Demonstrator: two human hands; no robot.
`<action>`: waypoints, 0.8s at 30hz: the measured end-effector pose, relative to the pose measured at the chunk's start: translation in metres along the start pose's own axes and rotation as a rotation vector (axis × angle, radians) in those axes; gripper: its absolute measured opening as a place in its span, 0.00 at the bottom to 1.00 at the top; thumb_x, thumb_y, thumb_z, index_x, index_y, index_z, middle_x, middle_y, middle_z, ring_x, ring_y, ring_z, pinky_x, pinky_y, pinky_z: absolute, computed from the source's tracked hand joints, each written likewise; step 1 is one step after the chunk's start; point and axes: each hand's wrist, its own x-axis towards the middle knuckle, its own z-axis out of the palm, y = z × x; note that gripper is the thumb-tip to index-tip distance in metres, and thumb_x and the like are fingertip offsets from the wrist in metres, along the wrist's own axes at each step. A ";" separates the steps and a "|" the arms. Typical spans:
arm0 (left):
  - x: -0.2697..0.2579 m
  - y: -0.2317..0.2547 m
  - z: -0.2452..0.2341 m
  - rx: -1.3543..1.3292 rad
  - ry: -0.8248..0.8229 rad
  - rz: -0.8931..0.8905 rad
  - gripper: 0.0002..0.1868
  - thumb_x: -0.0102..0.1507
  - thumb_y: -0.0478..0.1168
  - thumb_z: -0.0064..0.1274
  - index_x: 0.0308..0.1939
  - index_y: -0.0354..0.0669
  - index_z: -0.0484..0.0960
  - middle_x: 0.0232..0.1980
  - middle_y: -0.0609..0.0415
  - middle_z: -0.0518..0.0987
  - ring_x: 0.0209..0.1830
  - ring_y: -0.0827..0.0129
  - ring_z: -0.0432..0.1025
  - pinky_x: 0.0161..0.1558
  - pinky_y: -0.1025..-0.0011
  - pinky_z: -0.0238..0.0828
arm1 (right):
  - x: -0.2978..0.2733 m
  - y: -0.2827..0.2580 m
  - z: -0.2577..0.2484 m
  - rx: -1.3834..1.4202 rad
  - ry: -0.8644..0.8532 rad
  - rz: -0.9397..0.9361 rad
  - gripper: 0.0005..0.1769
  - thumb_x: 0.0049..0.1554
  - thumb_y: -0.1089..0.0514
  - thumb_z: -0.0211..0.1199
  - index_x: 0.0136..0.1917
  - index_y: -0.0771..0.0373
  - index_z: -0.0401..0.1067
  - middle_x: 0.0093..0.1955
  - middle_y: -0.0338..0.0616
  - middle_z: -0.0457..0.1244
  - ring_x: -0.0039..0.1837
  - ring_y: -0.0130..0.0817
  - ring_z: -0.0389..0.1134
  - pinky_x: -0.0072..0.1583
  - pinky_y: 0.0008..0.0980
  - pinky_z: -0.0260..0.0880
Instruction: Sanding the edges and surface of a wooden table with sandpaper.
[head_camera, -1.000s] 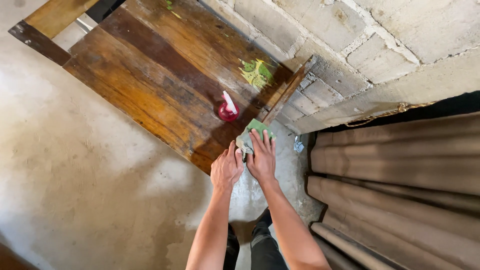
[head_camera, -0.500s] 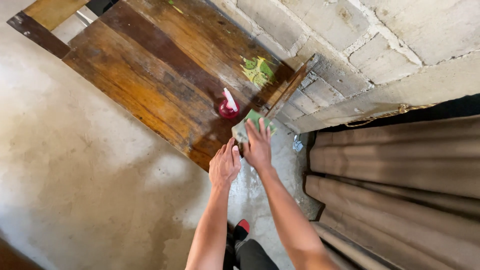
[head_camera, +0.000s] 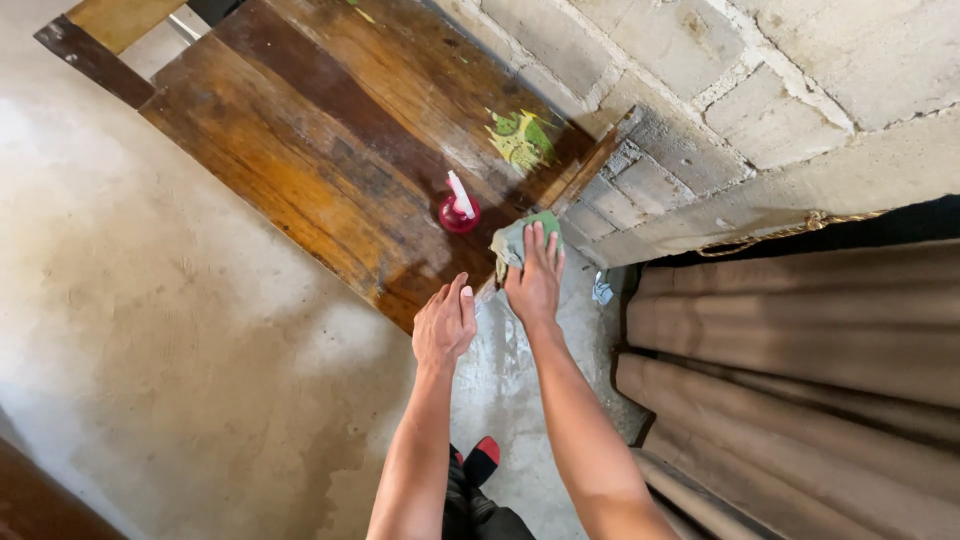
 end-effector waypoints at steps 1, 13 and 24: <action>0.000 -0.002 0.002 0.000 -0.002 -0.001 0.24 0.71 0.50 0.34 0.65 0.46 0.75 0.53 0.47 0.82 0.55 0.50 0.75 0.55 0.54 0.71 | -0.001 -0.004 -0.001 0.000 -0.002 0.002 0.40 0.57 0.59 0.57 0.81 0.59 0.54 0.85 0.47 0.46 0.86 0.53 0.39 0.81 0.53 0.35; 0.003 -0.002 0.002 0.043 0.033 0.017 0.22 0.70 0.49 0.37 0.62 0.44 0.77 0.54 0.45 0.82 0.55 0.49 0.75 0.55 0.53 0.70 | -0.048 -0.006 -0.022 0.036 -0.150 -0.189 0.45 0.50 0.65 0.57 0.81 0.57 0.56 0.84 0.43 0.49 0.86 0.50 0.42 0.81 0.53 0.35; 0.002 -0.003 0.007 0.064 0.033 0.027 0.24 0.70 0.50 0.37 0.64 0.44 0.75 0.51 0.42 0.82 0.54 0.48 0.76 0.55 0.53 0.70 | 0.011 -0.003 -0.004 -0.031 -0.032 -0.077 0.36 0.56 0.60 0.59 0.77 0.60 0.61 0.83 0.44 0.50 0.85 0.52 0.41 0.81 0.53 0.39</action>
